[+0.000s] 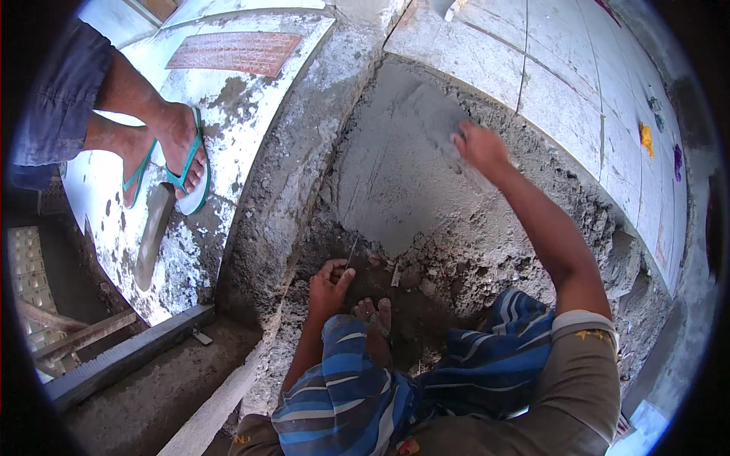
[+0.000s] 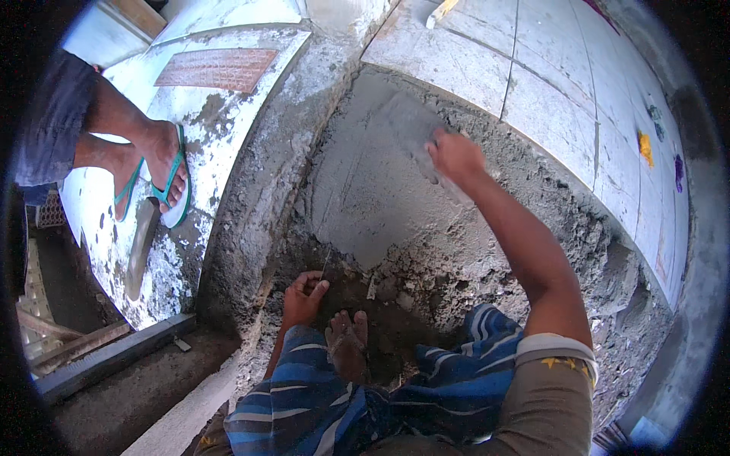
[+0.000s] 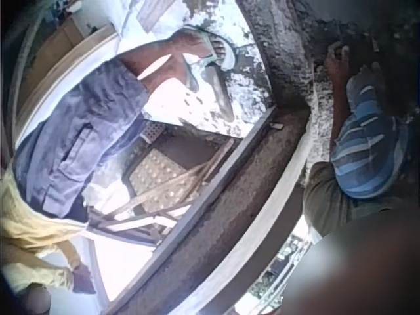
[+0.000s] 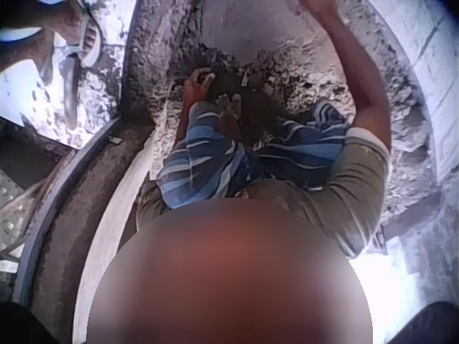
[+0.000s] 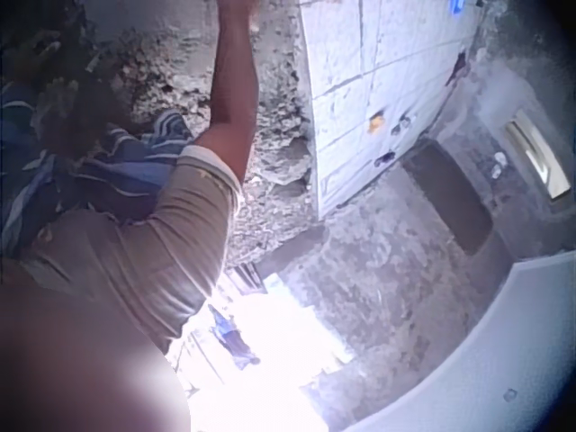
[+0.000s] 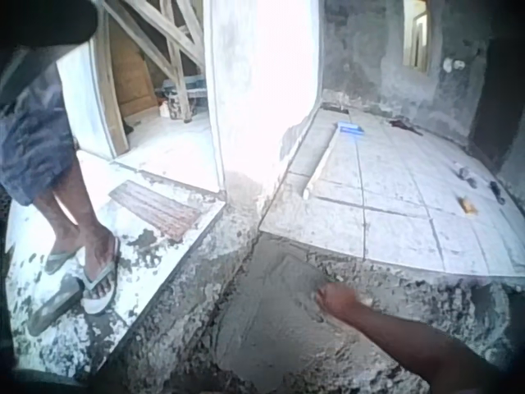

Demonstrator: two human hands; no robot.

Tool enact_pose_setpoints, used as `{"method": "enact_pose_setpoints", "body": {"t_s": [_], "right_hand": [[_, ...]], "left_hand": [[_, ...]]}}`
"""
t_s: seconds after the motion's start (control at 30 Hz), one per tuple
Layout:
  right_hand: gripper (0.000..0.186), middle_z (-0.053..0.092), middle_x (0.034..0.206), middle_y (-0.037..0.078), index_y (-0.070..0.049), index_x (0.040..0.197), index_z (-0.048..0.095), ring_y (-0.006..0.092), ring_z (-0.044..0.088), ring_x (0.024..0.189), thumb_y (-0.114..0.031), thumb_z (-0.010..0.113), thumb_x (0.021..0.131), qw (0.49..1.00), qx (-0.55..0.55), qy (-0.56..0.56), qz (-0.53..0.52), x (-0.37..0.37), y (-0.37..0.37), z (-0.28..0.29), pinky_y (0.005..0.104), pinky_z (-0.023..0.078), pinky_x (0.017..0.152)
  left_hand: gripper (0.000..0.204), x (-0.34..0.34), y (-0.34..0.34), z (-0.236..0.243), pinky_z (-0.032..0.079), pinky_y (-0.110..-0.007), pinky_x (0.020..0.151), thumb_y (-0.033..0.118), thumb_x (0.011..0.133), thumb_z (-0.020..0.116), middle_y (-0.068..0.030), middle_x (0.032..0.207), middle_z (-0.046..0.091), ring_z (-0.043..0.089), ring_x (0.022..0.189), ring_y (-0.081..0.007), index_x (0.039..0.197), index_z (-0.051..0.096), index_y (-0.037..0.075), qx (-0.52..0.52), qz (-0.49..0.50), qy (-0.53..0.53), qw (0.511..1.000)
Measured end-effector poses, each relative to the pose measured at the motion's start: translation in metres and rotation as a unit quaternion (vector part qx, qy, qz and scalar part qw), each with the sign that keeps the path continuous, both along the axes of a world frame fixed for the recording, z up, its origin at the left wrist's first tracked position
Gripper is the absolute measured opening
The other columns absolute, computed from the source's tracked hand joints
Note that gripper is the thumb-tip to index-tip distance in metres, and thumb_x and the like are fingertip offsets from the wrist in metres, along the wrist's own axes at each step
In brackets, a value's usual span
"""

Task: Apply cement and level it to lay a ceramic floor tile in a building under renovation.

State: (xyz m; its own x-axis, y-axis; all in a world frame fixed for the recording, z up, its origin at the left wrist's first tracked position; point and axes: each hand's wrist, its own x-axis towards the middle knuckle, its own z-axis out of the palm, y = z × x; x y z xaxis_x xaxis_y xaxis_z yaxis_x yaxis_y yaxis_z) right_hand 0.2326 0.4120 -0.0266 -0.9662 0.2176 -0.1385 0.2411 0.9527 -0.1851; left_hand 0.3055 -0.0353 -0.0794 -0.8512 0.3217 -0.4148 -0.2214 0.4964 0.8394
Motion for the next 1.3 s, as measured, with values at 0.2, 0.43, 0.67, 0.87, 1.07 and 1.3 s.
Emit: {"method": "enact_pose_setpoints", "body": {"t_s": [0.2,0.43,0.67,0.87,1.07,1.3], "right_hand": [[0.037,0.067,0.090,0.022,-0.001,0.098,0.066,0.0400,0.067,0.085,-0.037,0.060,0.093,0.974,-0.211,0.003,-0.085,-0.055,-0.012,-0.006,0.0490,0.052,0.079],[0.033,0.067,0.091,0.022,-0.006,0.109,0.062,0.0417,0.067,0.089,-0.035,0.055,0.094,0.974,-0.136,-0.128,0.127,0.017,-0.129,0.013,0.0538,0.052,0.081],[0.026,0.067,0.086,0.022,-0.006,0.107,0.059,0.0418,0.068,0.087,-0.027,0.052,0.095,0.984,-0.050,-0.093,0.140,0.008,-0.090,0.008,0.0548,0.053,0.077],[0.030,0.069,0.100,0.022,-0.003,0.100,0.067,0.0400,0.068,0.093,-0.030,0.055,0.092,0.999,-0.038,0.000,-0.023,-0.072,-0.028,0.010,0.0519,0.054,0.081],[0.036,0.068,0.104,0.023,-0.003,0.102,0.068,0.0398,0.067,0.097,-0.036,0.058,0.089,0.994,-0.048,-0.001,-0.102,-0.093,0.031,-0.003,0.0500,0.053,0.085],[0.036,0.067,0.095,0.023,-0.002,0.094,0.066,0.0393,0.067,0.089,-0.036,0.056,0.091,0.987,-0.134,-0.023,-0.087,-0.016,0.034,-0.001,0.0516,0.053,0.081]], "left_hand": [[0.039,0.001,0.013,0.000,0.053,-0.031,0.069,0.028,0.087,0.075,-0.0086,0.085,0.070,0.065,0.075,-0.0154,0.113,0.065,0.001,0.005,-0.025,0.013,1.000],[0.034,-0.001,0.008,0.001,0.050,-0.031,0.065,0.029,0.087,0.074,-0.0082,0.077,0.068,0.062,0.069,-0.0145,0.106,0.067,0.001,-0.082,-0.023,0.020,0.996],[0.032,0.000,0.006,0.003,0.048,-0.031,0.061,0.029,0.087,0.073,-0.0063,0.070,0.063,0.057,0.063,-0.0129,0.100,0.067,0.001,-0.051,-0.025,0.024,0.998],[0.033,0.000,0.015,0.007,0.048,-0.030,0.063,0.029,0.087,0.073,-0.0041,0.072,0.064,0.057,0.065,-0.0126,0.104,0.067,0.002,-0.084,-0.048,0.011,0.995],[0.033,0.001,0.017,0.013,0.051,-0.032,0.075,0.026,0.087,0.073,-0.0078,0.089,0.070,0.064,0.082,-0.0150,0.110,0.067,0.003,-0.081,-0.026,-0.059,0.995],[0.030,0.003,0.004,0.001,0.051,-0.031,0.072,0.025,0.090,0.073,-0.0058,0.087,0.070,0.064,0.081,-0.0127,0.109,0.066,0.004,-0.029,-0.007,-0.052,0.998]]}}
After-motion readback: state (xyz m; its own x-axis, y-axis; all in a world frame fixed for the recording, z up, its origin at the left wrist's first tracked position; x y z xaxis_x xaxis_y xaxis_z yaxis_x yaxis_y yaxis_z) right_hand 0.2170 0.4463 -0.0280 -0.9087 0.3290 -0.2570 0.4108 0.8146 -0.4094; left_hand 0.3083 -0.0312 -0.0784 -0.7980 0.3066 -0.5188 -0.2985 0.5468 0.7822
